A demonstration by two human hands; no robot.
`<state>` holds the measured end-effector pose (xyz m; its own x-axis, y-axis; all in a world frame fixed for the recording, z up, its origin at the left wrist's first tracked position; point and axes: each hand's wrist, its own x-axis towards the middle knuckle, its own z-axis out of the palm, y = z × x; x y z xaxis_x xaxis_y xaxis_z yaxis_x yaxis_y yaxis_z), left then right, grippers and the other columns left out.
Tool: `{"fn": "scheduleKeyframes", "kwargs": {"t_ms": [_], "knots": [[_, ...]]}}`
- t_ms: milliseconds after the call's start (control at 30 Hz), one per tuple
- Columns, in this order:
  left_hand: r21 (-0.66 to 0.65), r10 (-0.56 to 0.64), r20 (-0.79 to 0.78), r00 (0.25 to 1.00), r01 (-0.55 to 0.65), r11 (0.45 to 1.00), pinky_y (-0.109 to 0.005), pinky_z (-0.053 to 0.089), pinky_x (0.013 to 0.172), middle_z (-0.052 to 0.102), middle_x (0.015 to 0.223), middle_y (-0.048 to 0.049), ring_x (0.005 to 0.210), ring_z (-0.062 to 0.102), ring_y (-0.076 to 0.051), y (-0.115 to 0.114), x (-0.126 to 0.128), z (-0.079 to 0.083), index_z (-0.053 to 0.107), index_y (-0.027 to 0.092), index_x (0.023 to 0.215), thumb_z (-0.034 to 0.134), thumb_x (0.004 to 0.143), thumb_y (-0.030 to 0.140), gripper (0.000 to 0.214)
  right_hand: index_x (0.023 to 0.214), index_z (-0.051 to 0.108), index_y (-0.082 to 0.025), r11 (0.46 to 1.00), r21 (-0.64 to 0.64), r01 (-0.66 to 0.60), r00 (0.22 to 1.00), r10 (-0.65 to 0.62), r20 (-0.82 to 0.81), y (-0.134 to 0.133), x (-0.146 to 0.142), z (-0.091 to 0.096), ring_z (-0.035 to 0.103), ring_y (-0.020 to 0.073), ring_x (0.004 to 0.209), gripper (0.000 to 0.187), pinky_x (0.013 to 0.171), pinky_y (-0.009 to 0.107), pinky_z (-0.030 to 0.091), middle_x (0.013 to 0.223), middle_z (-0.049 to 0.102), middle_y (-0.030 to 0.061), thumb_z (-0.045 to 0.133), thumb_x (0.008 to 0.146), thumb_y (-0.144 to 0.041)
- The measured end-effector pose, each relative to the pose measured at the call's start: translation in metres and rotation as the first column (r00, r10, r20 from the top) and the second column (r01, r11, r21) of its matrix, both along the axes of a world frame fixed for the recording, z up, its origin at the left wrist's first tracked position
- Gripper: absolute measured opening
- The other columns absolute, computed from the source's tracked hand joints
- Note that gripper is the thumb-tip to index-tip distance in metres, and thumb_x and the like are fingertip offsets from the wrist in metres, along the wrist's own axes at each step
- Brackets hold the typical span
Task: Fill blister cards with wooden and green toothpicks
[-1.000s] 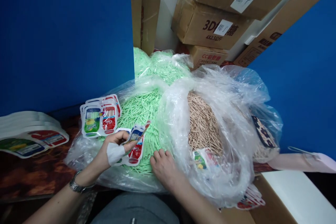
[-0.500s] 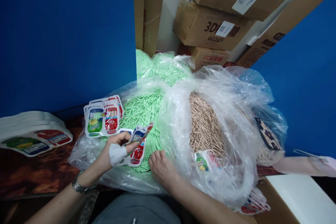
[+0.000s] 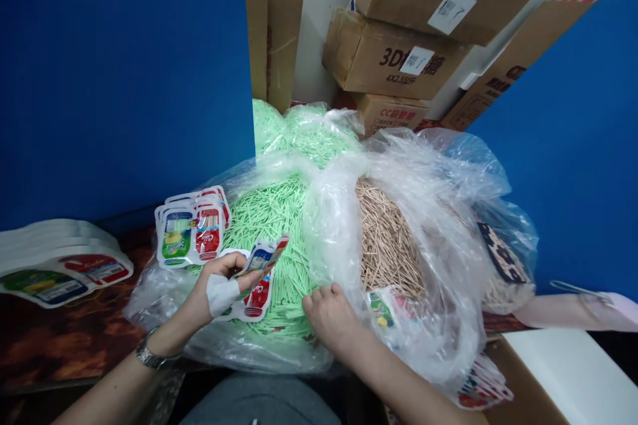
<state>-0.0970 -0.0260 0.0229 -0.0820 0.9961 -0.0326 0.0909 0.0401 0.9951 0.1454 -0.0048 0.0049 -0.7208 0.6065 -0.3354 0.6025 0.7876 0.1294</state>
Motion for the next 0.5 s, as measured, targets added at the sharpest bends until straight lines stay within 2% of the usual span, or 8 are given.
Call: {"fn": "scheduleKeyframes", "kwargs": {"t_ms": [100,167,233,267,333,400,467,500], "knots": [[0.029,0.04,-0.034,0.999,-0.039,0.999,-0.025,0.029,0.052,0.038,0.058,0.0051,0.054,0.035,-0.011,0.002,-0.001,0.0,0.044,0.021,0.058,0.069,0.074,0.029,0.031,0.088,0.055,-0.018,0.97,-0.183,0.158,0.971,-0.186,-0.149,0.009,0.008,0.013,0.061,0.0191,0.066,0.012,0.066,0.03,0.041,0.076,0.067,0.0052,0.045,0.088,-0.01],[0.043,0.067,-0.048,0.997,-0.065,0.997,-0.025,0.029,0.052,0.036,0.059,0.0056,0.055,0.034,-0.011,0.003,-0.002,-0.001,0.042,0.021,0.057,0.068,0.074,0.029,0.032,0.088,0.053,-0.02,0.885,-0.413,0.214,0.864,-0.369,-0.342,0.01,0.011,0.023,0.06,0.0172,0.062,0.017,0.062,0.028,0.042,0.07,0.064,0.0017,0.037,0.095,-0.022],[0.042,0.081,-0.056,0.995,-0.079,0.996,-0.024,0.03,0.053,0.035,0.059,0.0062,0.055,0.035,-0.011,0.003,-0.003,-0.002,0.042,0.02,0.058,0.067,0.075,0.029,0.032,0.085,0.051,-0.022,0.735,-0.661,0.149,0.669,-0.567,-0.481,0.009,0.01,0.029,0.06,0.016,0.063,0.028,0.063,0.028,0.046,0.068,0.063,-0.0004,0.031,0.099,-0.034],[0.039,0.089,-0.059,0.994,-0.087,0.995,-0.024,0.03,0.053,0.035,0.058,0.0064,0.055,0.035,-0.01,0.004,-0.003,-0.003,0.042,0.02,0.059,0.067,0.075,0.029,0.031,0.083,0.052,-0.022,0.662,-0.743,0.097,0.555,-0.656,-0.512,0.008,0.009,0.031,0.06,0.0157,0.065,0.032,0.066,0.029,0.048,0.069,0.063,-0.0004,0.03,0.099,-0.038],[0.039,0.102,-0.065,0.993,-0.1,0.994,-0.024,0.031,0.053,0.038,0.058,0.0065,0.054,0.037,-0.011,0.003,-0.002,-0.005,0.044,0.02,0.06,0.066,0.076,0.028,0.029,0.083,0.055,-0.021,0.568,-0.823,0.033,0.306,-0.789,-0.532,0.007,0.004,0.031,0.062,0.0164,0.072,0.035,0.072,0.032,0.05,0.075,0.064,0.0013,0.033,0.098,-0.044],[0.042,0.104,-0.076,0.992,-0.101,0.994,-0.024,0.034,0.053,0.041,0.058,0.0061,0.054,0.04,-0.011,0.002,0.003,-0.008,0.047,0.019,0.06,0.066,0.076,0.028,0.026,0.092,0.056,-0.02,0.544,-0.839,0.005,0.031,-0.839,-0.543,0.008,-0.003,0.033,0.064,0.0184,0.081,0.033,0.079,0.036,0.05,0.081,0.067,0.0034,0.038,0.096,-0.047],[0.054,0.099,-0.11,0.989,-0.094,0.994,-0.023,0.034,0.053,0.044,0.057,0.0058,0.053,0.042,-0.011,0.0,0.011,-0.012,0.049,0.019,0.061,0.066,0.077,0.028,0.025,0.1,0.053,-0.021,0.578,-0.816,-0.028,-0.2,-0.803,-0.562,0.012,-0.013,0.039,0.065,0.0203,0.089,0.03,0.086,0.041,0.049,0.084,0.068,0.0038,0.04,0.096,-0.048],[0.067,0.098,-0.14,0.985,-0.089,0.994,-0.023,0.034,0.052,0.044,0.058,0.0056,0.053,0.042,-0.011,-0.001,0.016,-0.013,0.05,0.019,0.062,0.067,0.077,0.029,0.025,0.102,0.052,-0.022,0.615,-0.788,-0.035,-0.279,-0.763,-0.583,0.015,-0.018,0.044,0.064,0.0209,0.092,0.029,0.089,0.042,0.048,0.084,0.068,0.0035,0.04,0.096,-0.048]]}}
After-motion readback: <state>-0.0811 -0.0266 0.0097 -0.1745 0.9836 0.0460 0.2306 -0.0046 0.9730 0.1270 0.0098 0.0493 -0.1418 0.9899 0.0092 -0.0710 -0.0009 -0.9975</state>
